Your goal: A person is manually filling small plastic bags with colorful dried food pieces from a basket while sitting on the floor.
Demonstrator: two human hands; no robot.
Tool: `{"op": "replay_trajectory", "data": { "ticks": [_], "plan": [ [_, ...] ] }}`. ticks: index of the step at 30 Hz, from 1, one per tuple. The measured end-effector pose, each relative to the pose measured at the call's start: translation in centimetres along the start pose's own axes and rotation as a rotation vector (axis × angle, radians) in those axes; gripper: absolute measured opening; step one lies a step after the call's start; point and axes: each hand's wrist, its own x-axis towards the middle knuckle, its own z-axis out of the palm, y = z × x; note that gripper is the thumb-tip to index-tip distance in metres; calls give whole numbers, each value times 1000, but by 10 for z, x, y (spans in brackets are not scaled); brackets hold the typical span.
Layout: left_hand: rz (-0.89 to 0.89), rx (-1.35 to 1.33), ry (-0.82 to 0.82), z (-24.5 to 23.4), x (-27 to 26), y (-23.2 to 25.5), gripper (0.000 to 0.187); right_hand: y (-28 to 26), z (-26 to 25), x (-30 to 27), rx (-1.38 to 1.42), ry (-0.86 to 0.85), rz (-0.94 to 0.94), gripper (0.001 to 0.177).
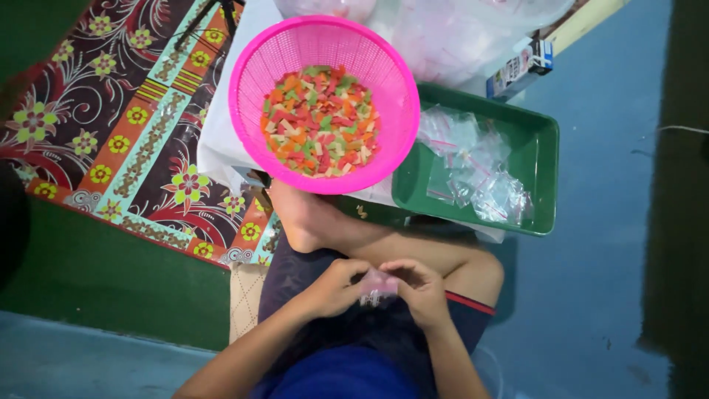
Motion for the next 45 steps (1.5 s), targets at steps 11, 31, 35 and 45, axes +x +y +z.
{"op": "replay_trajectory", "data": {
  "ticks": [11, 31, 35, 45],
  "plan": [
    [88, -27, 163, -13, -13, 15, 42, -59, 63, -14, -694, 252, -316, 13],
    [-220, -173, 489, -33, -47, -12, 13, -52, 110, -8, -402, 17, -100, 18],
    [-85, -154, 451, -36, -34, -15, 14, -57, 124, 10, -482, 60, -182, 20],
    [-133, -111, 354, -58, -22, -7, 6, -36, 104, 32, -326, 101, 26, 12]
  ]
}}
